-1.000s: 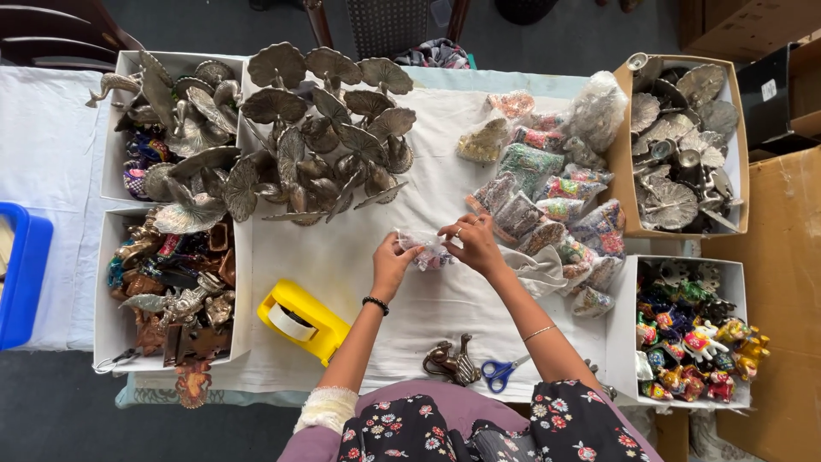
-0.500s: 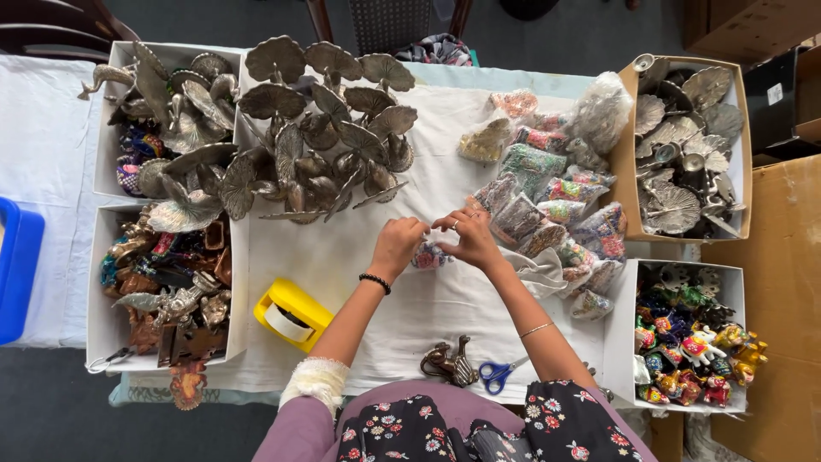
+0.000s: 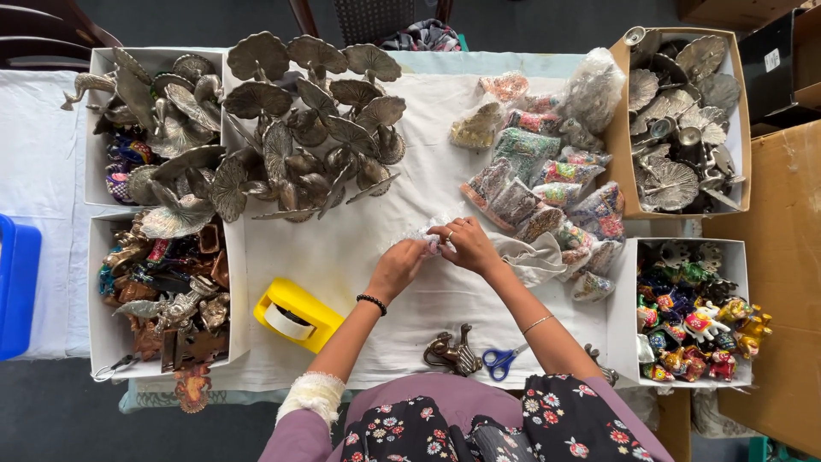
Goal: The person wraps small decorative figurines in clear plastic bags and secures them with tape. They then place the wrapped items into a box and organize other metal leaf-shaped decorations on the table.
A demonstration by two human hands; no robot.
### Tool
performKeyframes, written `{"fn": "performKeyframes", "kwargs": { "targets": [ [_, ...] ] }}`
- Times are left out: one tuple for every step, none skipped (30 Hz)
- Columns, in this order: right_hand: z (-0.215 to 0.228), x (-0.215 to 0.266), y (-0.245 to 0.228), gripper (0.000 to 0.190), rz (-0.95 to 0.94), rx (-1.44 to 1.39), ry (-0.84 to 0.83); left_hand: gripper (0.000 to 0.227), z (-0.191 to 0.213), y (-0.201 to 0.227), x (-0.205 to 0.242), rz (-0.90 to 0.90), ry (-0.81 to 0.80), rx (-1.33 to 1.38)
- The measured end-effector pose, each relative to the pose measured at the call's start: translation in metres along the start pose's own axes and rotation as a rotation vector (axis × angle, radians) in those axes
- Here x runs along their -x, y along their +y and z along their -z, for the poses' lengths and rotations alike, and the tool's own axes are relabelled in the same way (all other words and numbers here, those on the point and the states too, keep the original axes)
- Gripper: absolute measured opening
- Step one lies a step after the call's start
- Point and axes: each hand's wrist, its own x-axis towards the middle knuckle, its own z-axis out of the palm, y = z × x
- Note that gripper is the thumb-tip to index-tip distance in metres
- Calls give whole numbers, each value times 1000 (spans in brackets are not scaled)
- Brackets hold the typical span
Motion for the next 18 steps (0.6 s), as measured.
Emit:
{"fn": "performKeyframes", "kwargs": {
  "targets": [
    [1,-2,-1,34,-21,-13,-32,32,10,9,-6,138,4,93],
    [2,-3,-2,39,-41,-26,-65,42,19,17,-11,276,9,187],
    [3,-4,-4,39,-40,-25,-64,42,21,18,-14,276,10,186],
    [3,-6,-6,37,-21,-20,-50,45,22,18,-16,304,-3,173],
    [4,-8,-7,36,0,-14,-36,47,23,18,-20,332,-13,161],
    [3,-10,-7,36,3,-12,-36,47,21,18,-22,331,-10,160],
    [1,-11,-9,32,-81,-61,-53,50,19,19,-22,320,8,129],
    [0,-13,-10,28,-165,-110,-71,53,17,19,-22,309,25,97],
    [-4,-12,-8,28,-167,-111,-71,53,15,21,-24,309,24,97],
    [-8,-12,-6,22,-107,-52,-18,48,13,22,-25,249,83,-14],
    [-13,-11,-4,16,-48,8,36,43,10,24,-27,189,142,-123],
    [-12,-11,-5,16,-50,7,37,43,8,22,-27,188,140,-123],
    [-12,-10,-6,13,-51,17,46,40,4,21,-27,226,133,-75],
    [-12,-9,-8,11,-52,26,55,37,1,21,-26,263,125,-27],
    [-12,-7,-9,11,-55,27,56,37,0,19,-26,261,123,-25],
    [-12,-6,-9,12,-36,46,86,34,-1,18,-25,270,129,6],
    [-12,-3,-11,13,-19,65,117,31,-3,17,-23,278,134,38],
    [-15,0,-12,13,-24,66,117,31,-4,16,-22,276,130,40]
  ]
}}
